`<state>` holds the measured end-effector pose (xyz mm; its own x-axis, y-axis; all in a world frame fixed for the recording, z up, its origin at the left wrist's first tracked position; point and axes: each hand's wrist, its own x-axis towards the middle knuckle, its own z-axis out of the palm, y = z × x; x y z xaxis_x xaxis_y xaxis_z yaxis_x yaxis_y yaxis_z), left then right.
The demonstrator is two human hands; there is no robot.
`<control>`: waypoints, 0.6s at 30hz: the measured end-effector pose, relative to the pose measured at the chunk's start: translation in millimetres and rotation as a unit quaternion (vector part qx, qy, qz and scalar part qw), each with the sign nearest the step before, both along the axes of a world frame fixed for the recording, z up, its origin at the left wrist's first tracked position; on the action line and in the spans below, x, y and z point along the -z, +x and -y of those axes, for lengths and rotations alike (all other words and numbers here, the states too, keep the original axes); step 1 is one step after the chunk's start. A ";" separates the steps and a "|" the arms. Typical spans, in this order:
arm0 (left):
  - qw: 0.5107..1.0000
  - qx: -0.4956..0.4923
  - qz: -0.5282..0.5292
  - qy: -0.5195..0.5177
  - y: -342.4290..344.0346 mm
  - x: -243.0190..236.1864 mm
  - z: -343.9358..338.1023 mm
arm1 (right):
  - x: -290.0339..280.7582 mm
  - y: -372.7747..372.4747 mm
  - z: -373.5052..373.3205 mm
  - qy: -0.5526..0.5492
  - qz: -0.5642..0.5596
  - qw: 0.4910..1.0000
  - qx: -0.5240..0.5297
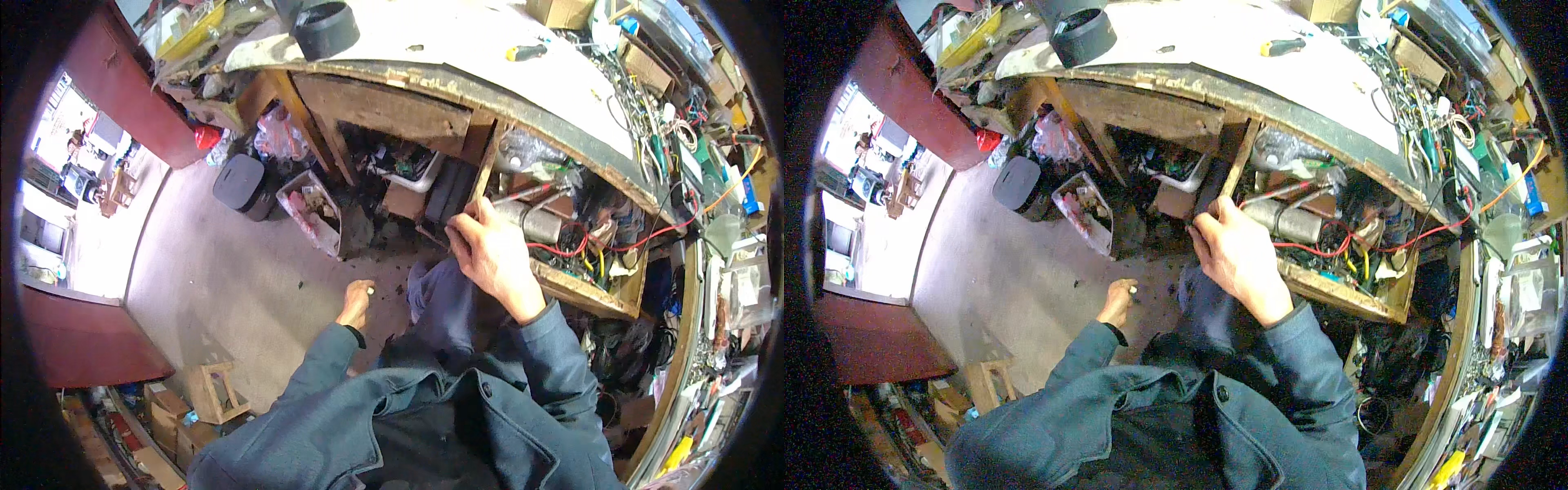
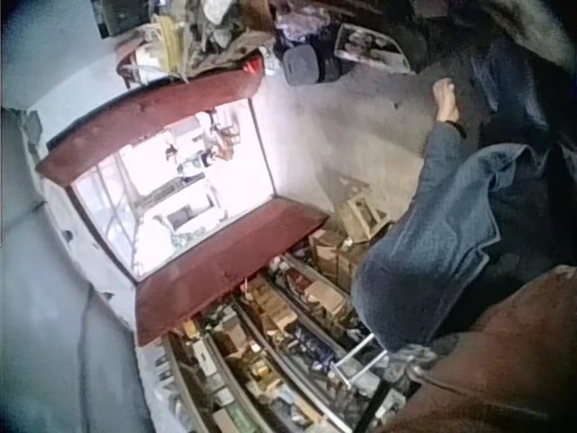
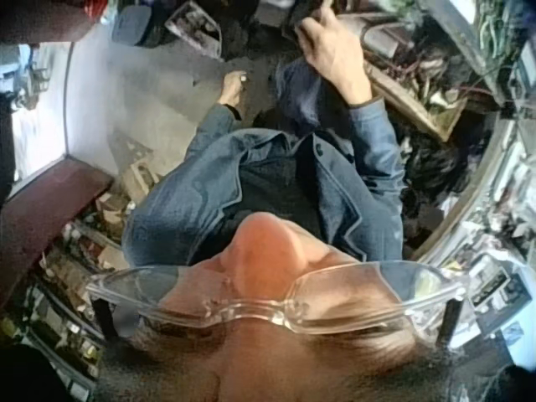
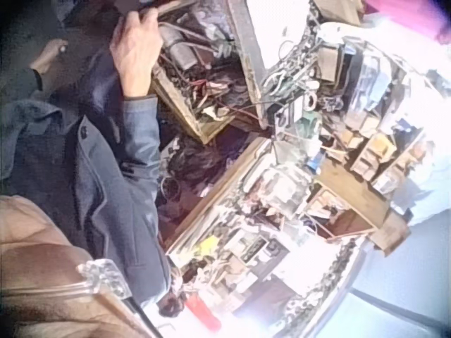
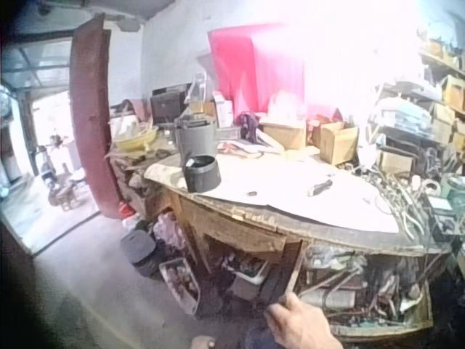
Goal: The person works at a cluttered workbench, using a multimeter to test a small electronic component. They then use a screwdriver to adjust parts within a wooden drawer and handle various wires and tools throughout the process.
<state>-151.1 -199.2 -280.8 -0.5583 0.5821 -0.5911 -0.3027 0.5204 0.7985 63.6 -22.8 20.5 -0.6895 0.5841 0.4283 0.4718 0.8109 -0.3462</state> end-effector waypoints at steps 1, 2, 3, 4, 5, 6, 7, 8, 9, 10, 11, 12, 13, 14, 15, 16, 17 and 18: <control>0.999 -0.009 0.035 0.019 -2.1 2.0 -2.3 | -1.6 0.0 0.3 -0.012 -0.005 1.000 -0.001; 0.997 -0.019 0.069 0.039 -4.0 4.0 -4.7 | -1.2 0.7 -0.3 -0.013 -0.004 1.000 0.000; 0.993 -0.027 0.103 0.057 -7.7 4.5 -5.9 | -0.5 0.6 0.1 -0.014 -0.004 1.000 0.001; 0.990 -0.026 0.122 0.073 -12.6 4.9 -8.8 | -3.7 -0.1 1.0 -0.013 -0.009 1.000 0.005; 0.990 -0.038 0.116 0.064 -14.2 5.7 -11.5 | -5.0 0.0 1.3 -0.016 -0.004 1.000 0.008; 0.991 -0.054 0.110 0.055 -14.9 5.2 -13.2 | -4.8 0.1 1.1 -0.020 0.000 1.000 0.008; 0.991 -0.071 0.104 0.047 -15.9 4.7 -16.5 | -4.6 -0.5 0.3 -0.024 0.005 1.000 0.008; 0.988 -0.097 0.118 0.035 -16.9 4.2 -21.0 | -4.0 -2.9 -1.5 -0.017 -0.001 1.000 0.004; 0.985 -0.097 0.132 0.049 -16.5 4.9 -18.7 | -3.7 -3.9 -0.8 -0.014 0.003 1.000 0.006; 0.983 -0.096 0.146 0.064 -17.2 5.6 -18.1 | -5.0 -5.1 -0.3 -0.010 0.008 1.000 0.007; 0.979 -0.096 0.159 0.078 -18.6 6.3 -18.7 | -6.6 -6.1 -0.3 -0.008 0.013 1.000 0.009; 0.978 -0.085 0.168 0.086 -19.5 5.7 -18.2 | -6.0 -6.3 -0.2 -0.007 0.020 1.000 0.009; 0.975 -0.090 0.183 0.091 -22.0 10.4 -17.9 | -3.2 -6.7 -0.4 0.004 0.035 0.999 0.016; 0.966 -0.125 0.204 0.101 -21.6 15.7 -19.5 | -2.7 -7.2 0.8 0.001 0.040 0.999 0.017; 0.963 -0.159 0.202 0.084 -22.4 21.2 -23.8 | -1.3 -7.6 0.2 0.000 0.043 0.999 0.016; 0.970 -0.146 0.189 0.047 -29.1 27.5 -25.8 | -1.0 -8.4 -0.7 -0.001 0.052 0.999 0.014; 0.973 -0.140 0.182 0.025 -32.1 33.5 -23.8 | -1.2 -8.0 0.3 -0.002 0.062 0.998 0.014; 0.972 -0.160 0.174 0.017 -38.8 43.6 -25.1 | -1.4 -9.1 0.4 -0.007 0.064 0.998 0.012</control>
<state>-189.9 -174.2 -324.5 -0.4842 0.4342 -0.7596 -0.6989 0.3303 0.6343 54.5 -23.2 21.9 -0.7238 0.6057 0.3305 0.5313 0.7949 -0.2930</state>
